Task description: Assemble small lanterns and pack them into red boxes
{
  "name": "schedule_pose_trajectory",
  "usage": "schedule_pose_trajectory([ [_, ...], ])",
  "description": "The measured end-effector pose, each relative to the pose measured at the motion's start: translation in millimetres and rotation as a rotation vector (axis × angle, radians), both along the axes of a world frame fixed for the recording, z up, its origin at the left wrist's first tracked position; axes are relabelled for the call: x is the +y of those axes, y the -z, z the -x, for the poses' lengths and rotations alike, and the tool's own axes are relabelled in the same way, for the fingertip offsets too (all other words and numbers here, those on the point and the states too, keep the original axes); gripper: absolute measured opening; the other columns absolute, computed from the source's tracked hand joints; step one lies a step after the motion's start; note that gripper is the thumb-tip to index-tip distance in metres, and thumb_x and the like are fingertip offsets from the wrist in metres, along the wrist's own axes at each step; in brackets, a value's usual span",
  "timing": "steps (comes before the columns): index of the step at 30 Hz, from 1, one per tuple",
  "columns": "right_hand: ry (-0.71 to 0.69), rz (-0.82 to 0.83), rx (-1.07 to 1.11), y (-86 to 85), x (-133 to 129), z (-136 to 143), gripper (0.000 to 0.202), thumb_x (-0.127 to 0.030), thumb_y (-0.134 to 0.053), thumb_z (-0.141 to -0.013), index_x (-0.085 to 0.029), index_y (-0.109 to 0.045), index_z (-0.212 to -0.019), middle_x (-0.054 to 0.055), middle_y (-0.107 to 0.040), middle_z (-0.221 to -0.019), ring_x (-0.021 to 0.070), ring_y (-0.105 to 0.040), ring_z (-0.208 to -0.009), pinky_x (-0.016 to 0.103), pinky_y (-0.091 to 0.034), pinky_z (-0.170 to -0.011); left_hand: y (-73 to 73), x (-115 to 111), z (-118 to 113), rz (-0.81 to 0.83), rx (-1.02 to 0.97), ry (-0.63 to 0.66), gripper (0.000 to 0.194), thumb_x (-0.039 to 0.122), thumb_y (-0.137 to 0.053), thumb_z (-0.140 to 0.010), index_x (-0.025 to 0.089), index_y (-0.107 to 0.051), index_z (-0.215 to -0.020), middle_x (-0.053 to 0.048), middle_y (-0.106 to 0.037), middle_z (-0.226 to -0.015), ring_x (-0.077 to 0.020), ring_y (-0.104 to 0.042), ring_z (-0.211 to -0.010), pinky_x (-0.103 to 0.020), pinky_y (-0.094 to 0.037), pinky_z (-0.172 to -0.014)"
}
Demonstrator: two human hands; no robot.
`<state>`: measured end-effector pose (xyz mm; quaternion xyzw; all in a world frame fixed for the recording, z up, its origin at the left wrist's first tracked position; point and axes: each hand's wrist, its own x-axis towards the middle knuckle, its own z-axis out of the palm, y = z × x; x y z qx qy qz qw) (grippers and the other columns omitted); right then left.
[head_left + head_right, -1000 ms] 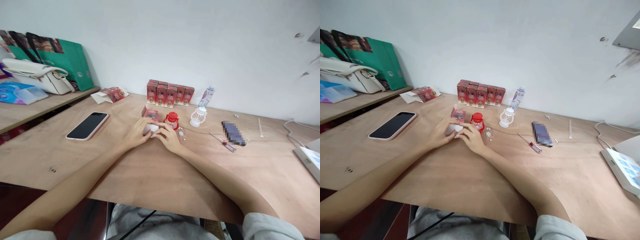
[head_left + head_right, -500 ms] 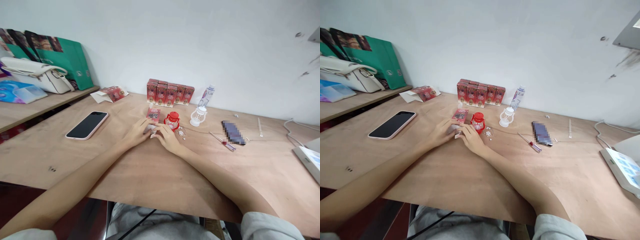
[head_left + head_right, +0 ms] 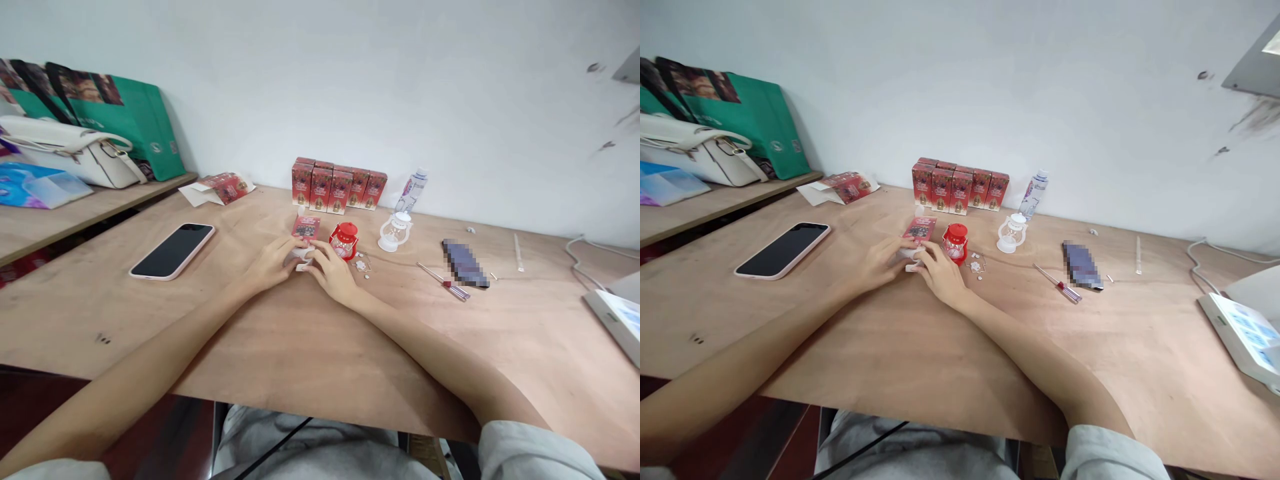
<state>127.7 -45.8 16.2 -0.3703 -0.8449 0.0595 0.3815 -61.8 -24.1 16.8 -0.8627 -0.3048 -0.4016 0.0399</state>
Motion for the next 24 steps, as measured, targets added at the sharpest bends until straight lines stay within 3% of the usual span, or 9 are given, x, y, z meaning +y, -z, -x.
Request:
schedule_pose_trajectory([
  [5,0.031,-0.03,-0.036,-0.8,-2.2,-0.2,0.016,-0.034,-0.049,-0.089,-0.023,-0.06,-0.086,0.008,-0.052,-0.123,0.0196,-0.058,-0.102,0.034,-0.05,-0.085,-4.0,-0.7,0.6,0.02,0.02,0.014,0.019,0.021,-0.05,-0.085,0.017,-0.056,-0.102,-0.007,-0.064,-0.101,-0.0202,-0.061,-0.098,-0.034,-0.05,-0.084],
  [12,0.14,-0.095,-0.039,0.9,-3.8,0.1,0.028,-0.043,-0.047,-0.088,-0.019,-0.054,-0.099,0.011,-0.056,-0.1,0.0231,-0.056,-0.09,0.033,-0.05,-0.069,-19.6,-8.5,2.9,0.072,0.09,0.147,0.023,0.02,-0.044,-0.087,0.017,-0.054,-0.107,-0.006,-0.065,-0.104,-0.0182,-0.061,-0.096,-0.035,-0.051,-0.084],
  [17,0.087,-0.083,-0.047,-1.0,-6.0,-0.8,0.02,-0.034,-0.047,-0.089,-0.021,-0.056,-0.102,0.012,-0.053,-0.11,0.0232,-0.054,-0.096,0.035,-0.05,-0.076,-19.6,-9.5,2.5,0.082,0.053,0.116,0.018,0.026,-0.047,-0.086,0.017,-0.055,-0.1,-0.006,-0.065,-0.096,-0.0183,-0.061,-0.09,-0.035,-0.052,-0.079],
  [24,0.014,-0.099,0.009,-2.0,-5.7,-1.5,0.014,-0.032,-0.049,-0.088,-0.02,-0.056,-0.083,0.012,-0.054,-0.111,0.0232,-0.053,-0.101,0.039,-0.046,-0.088,-19.0,-8.1,1.4,0.127,0.078,0.097,0.024,0.031,-0.049,-0.087,0.017,-0.055,-0.105,-0.008,-0.065,-0.103,-0.0194,-0.061,-0.095,-0.036,-0.05,-0.083],
])
